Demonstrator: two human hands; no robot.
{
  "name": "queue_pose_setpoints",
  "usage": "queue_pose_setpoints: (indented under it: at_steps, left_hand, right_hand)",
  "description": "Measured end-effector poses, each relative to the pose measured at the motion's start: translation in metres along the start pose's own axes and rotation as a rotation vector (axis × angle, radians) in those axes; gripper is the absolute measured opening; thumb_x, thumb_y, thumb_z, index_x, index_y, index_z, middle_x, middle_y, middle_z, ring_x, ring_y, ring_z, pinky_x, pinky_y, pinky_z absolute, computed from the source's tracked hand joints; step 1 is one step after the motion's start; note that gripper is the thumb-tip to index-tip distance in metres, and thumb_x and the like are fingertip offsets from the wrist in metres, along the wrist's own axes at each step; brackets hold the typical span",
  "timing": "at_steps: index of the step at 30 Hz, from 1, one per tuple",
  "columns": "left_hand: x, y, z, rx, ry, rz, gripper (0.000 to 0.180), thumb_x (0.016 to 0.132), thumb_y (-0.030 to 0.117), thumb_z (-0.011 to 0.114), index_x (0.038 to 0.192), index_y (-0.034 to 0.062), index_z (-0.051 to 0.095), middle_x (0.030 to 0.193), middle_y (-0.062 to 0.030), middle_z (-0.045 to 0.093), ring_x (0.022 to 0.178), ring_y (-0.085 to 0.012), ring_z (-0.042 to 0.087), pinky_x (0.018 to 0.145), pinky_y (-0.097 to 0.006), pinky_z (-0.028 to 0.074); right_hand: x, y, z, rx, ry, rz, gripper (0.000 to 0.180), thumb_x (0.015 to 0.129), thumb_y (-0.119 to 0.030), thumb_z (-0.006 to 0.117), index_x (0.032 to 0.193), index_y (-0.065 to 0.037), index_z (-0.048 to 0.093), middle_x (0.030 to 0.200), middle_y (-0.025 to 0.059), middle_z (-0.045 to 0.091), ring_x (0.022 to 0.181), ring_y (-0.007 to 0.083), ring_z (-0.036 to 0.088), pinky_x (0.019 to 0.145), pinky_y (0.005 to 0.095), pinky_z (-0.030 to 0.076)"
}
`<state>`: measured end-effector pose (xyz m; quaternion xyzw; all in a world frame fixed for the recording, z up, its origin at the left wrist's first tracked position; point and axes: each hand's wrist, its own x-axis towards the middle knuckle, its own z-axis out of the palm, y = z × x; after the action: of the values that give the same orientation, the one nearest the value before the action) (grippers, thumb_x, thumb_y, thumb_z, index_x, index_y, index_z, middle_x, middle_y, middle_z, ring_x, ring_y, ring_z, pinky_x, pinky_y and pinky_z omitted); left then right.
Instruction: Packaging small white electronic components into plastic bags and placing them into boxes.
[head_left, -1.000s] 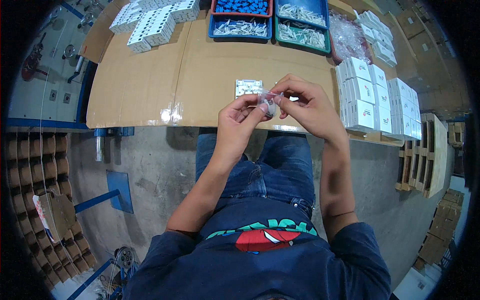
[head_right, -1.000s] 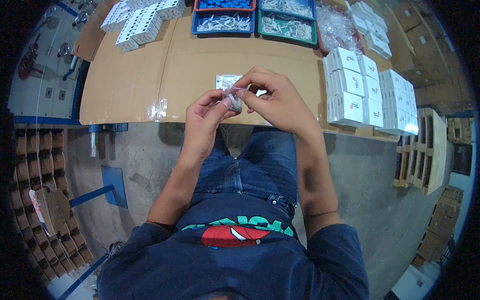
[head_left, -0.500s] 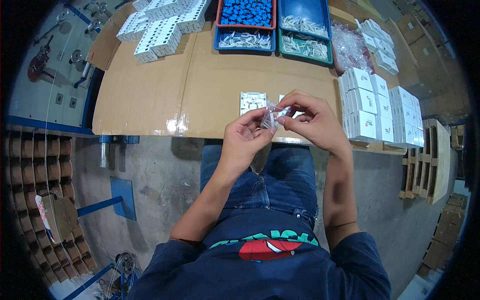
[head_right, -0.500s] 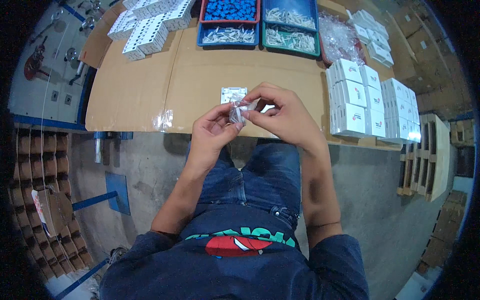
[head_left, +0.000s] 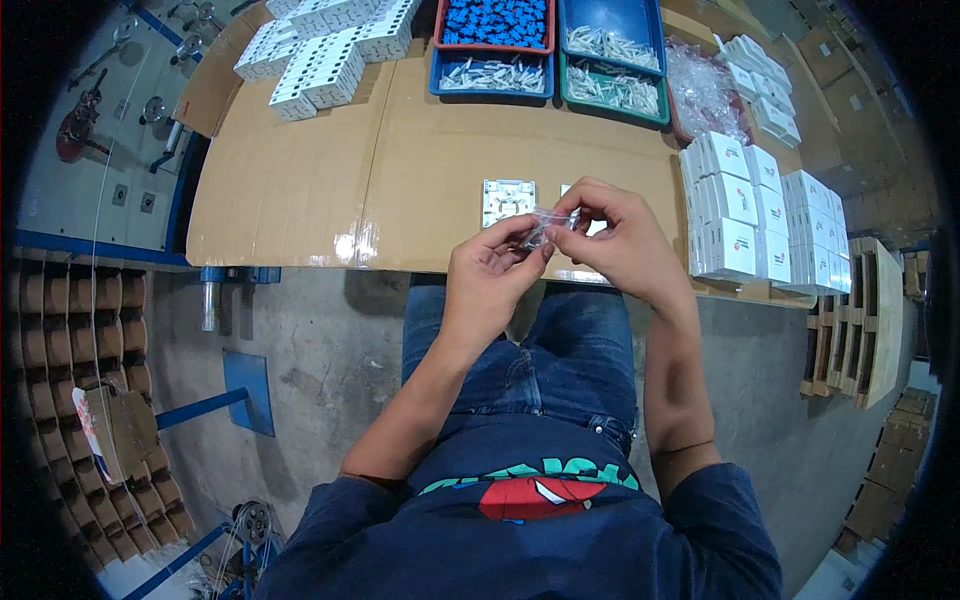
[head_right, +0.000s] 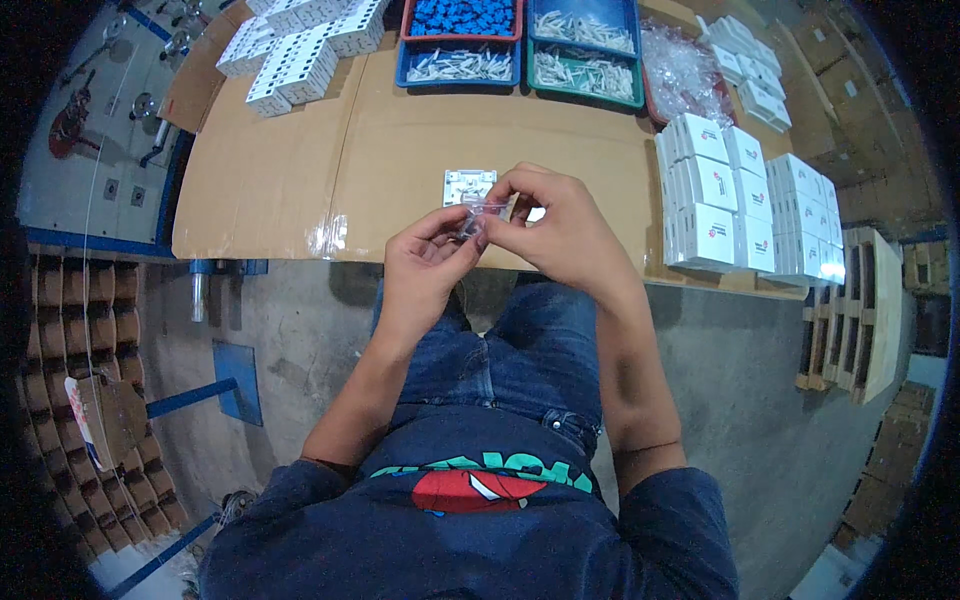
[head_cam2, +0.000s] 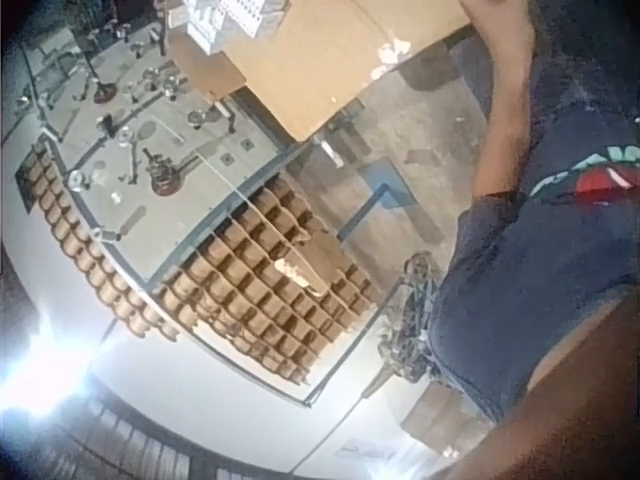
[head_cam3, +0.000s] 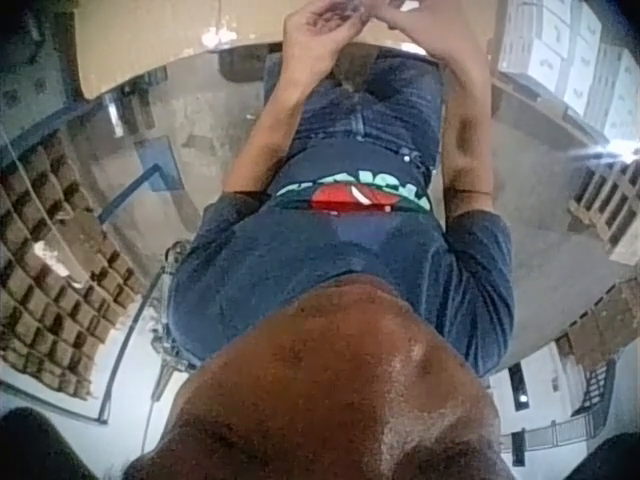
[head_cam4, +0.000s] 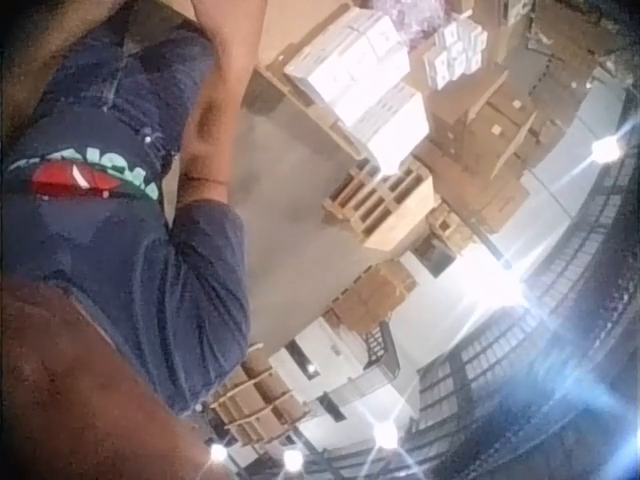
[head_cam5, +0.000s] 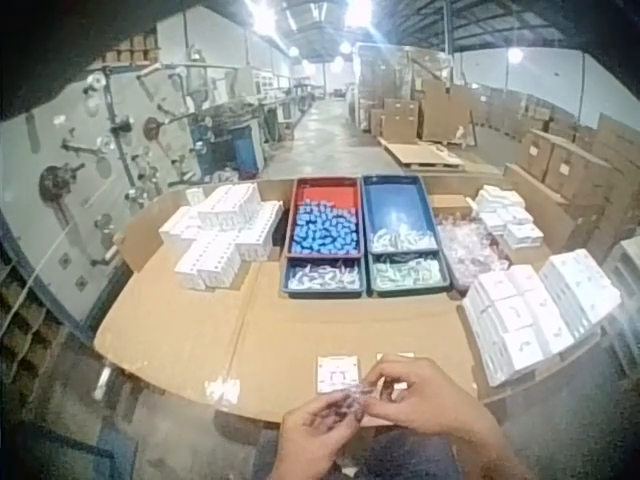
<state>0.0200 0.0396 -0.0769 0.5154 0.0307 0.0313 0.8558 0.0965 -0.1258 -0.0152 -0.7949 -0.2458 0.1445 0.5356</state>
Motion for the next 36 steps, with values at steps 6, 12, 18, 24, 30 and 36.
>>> queue_pose_setpoints:
  at_steps: [6,12,18,24,30,36]
  left_hand:
    - [0.002,0.002,0.002,-0.033,0.063,-0.066,0.025,0.094,-0.002,0.067,0.117,-0.0061,0.060,0.111,-0.0121,0.068,0.102,-0.0157,0.068,0.093,-0.029,0.056]
    - [0.000,0.002,0.001,-0.142,0.061,-0.140,0.020,0.095,0.001,0.066,0.114,-0.0021,0.060,0.111,-0.0126,0.067,0.099,-0.0192,0.068,0.091,-0.035,0.059]
    - [-0.002,0.004,0.004,-0.277,0.050,-0.167,0.022,0.097,0.005,0.065,0.117,-0.0013,0.060,0.112,-0.0136,0.068,0.099,-0.0212,0.069,0.093,-0.039,0.058]
    - [-0.003,0.002,0.003,-0.311,0.107,-0.183,0.021,0.099,0.010,0.064,0.117,-0.0027,0.064,0.109,-0.0126,0.067,0.098,-0.0201,0.068,0.091,-0.037,0.059]
    - [-0.003,0.003,0.003,-0.277,0.103,-0.158,0.023,0.099,0.012,0.064,0.120,0.0020,0.063,0.112,-0.0106,0.067,0.101,-0.0200,0.067,0.093,-0.040,0.057]
    - [-0.002,0.001,0.000,-0.319,0.039,-0.187,0.024,0.099,0.011,0.064,0.121,0.0015,0.063,0.113,-0.0120,0.067,0.101,-0.0201,0.067,0.094,-0.038,0.056]
  right_hand:
    - [0.000,0.001,0.000,0.141,0.000,0.095,0.015,0.088,-0.009,0.074,0.099,-0.002,0.066,0.089,0.0008,0.065,0.076,0.0058,0.061,0.060,0.0217,0.051]
    - [-0.002,0.003,-0.002,0.104,0.065,0.050,0.018,0.085,-0.014,0.075,0.096,-0.001,0.069,0.085,0.0016,0.068,0.069,0.0079,0.056,0.062,0.0238,0.047]
    - [-0.002,-0.001,-0.010,-0.099,0.035,0.013,0.015,0.088,-0.014,0.074,0.097,-0.004,0.067,0.085,-0.0012,0.066,0.070,0.0038,0.053,0.056,0.0203,0.038]
    - [-0.002,-0.006,-0.014,-0.191,0.048,-0.028,0.016,0.089,-0.018,0.073,0.091,-0.002,0.070,0.081,0.0007,0.066,0.069,0.0056,0.055,0.057,0.0233,0.040]
    - [-0.002,-0.010,-0.019,-0.167,-0.019,-0.030,0.015,0.089,-0.016,0.073,0.093,-0.001,0.073,0.082,0.0005,0.067,0.072,0.0070,0.059,0.057,0.0237,0.042]
    - [-0.001,-0.004,-0.016,-0.123,-0.003,-0.062,0.013,0.086,-0.013,0.076,0.093,-0.003,0.073,0.083,-0.0008,0.066,0.070,0.0057,0.054,0.058,0.0220,0.039]
